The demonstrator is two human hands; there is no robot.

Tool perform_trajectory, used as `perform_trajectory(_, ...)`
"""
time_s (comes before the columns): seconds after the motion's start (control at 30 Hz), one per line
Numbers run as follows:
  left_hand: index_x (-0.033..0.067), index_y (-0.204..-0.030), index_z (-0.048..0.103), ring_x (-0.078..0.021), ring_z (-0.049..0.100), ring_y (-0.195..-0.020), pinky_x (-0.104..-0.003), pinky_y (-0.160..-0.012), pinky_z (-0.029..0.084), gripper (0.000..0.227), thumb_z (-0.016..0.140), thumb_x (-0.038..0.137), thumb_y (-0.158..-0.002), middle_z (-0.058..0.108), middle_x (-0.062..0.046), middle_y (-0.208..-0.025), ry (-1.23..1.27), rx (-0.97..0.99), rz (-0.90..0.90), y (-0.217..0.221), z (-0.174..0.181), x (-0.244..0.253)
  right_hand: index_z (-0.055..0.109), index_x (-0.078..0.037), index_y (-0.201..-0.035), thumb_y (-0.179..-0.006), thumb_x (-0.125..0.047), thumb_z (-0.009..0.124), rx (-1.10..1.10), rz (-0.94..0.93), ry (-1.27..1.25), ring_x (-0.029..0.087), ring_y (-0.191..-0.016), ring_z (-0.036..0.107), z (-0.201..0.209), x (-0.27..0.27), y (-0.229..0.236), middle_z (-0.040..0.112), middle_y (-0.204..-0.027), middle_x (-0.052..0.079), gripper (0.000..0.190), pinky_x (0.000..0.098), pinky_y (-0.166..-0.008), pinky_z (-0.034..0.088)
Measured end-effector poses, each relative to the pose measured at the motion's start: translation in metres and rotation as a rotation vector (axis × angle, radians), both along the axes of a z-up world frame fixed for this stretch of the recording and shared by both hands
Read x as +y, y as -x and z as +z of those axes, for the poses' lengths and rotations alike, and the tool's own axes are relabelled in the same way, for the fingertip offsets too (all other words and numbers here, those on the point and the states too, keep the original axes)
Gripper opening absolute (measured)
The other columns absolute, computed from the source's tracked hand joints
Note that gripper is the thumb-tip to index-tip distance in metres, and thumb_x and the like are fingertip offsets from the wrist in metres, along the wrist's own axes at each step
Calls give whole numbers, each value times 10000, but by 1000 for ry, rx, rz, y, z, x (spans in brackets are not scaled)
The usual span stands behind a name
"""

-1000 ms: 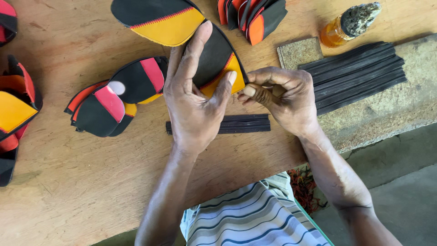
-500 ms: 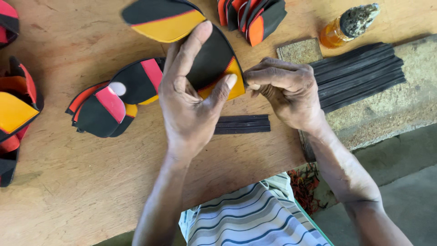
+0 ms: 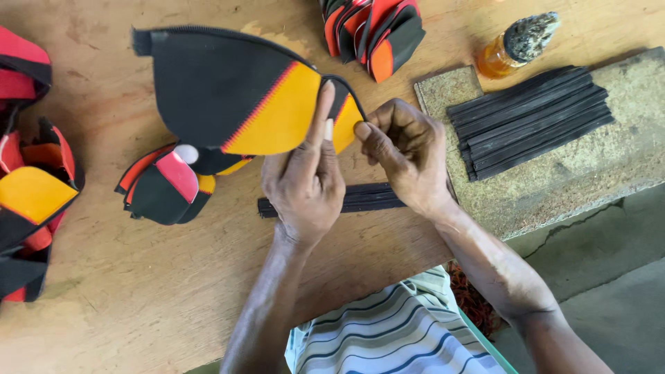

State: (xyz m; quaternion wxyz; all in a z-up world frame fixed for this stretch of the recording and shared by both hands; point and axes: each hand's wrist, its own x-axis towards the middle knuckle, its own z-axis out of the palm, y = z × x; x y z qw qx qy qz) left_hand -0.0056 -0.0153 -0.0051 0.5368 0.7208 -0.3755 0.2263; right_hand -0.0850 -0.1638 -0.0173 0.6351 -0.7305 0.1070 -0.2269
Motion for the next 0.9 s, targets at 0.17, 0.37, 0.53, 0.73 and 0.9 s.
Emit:
perform_trajectory(0.17,66,-1419,627,-216,721,-1177,-294,-1037,569,357,677,-62,-1090,704,-108,-1289,92,55,-5,0,3,6,594,51,-1253,-1015,-91,708,30,270,74,122,-937,656,20,-11,0,693,-1033,89,300,243,-822,547)
perform_trajectory(0.37,98,-1285,715,-249,715,-1174,-312,-998,576,297,712,-57,-1032,708,-109,-1251,48,92,18,7,-5,8,659,42,-1233,-985,-18,726,-21,109,209,95,-948,694,30,3,-14,749,-1058,52,263,239,-839,606)
perform_trajectory(0.53,107,-1197,731,-320,680,-1145,-407,-990,556,312,719,-81,-949,670,-126,-1184,-22,33,35,6,-17,15,688,42,-1083,-1005,-28,721,36,69,269,57,-750,661,29,11,-16,723,-877,25,110,222,-639,597)
perform_trajectory(0.73,85,-1210,677,-350,665,-1153,-428,-983,555,347,652,-126,-936,638,-143,-1211,-44,71,-69,6,-26,15,680,21,-1155,-990,-18,731,-9,65,347,65,-760,643,32,8,-19,717,-910,23,177,225,-655,549)
perform_trajectory(0.9,104,-1154,682,-339,697,-1056,-426,-915,582,286,674,-97,-950,651,-129,-1133,-54,109,-79,9,-23,12,662,3,-1189,-1016,-8,708,-166,132,385,91,-913,669,28,5,-19,710,-1051,57,180,251,-792,574)
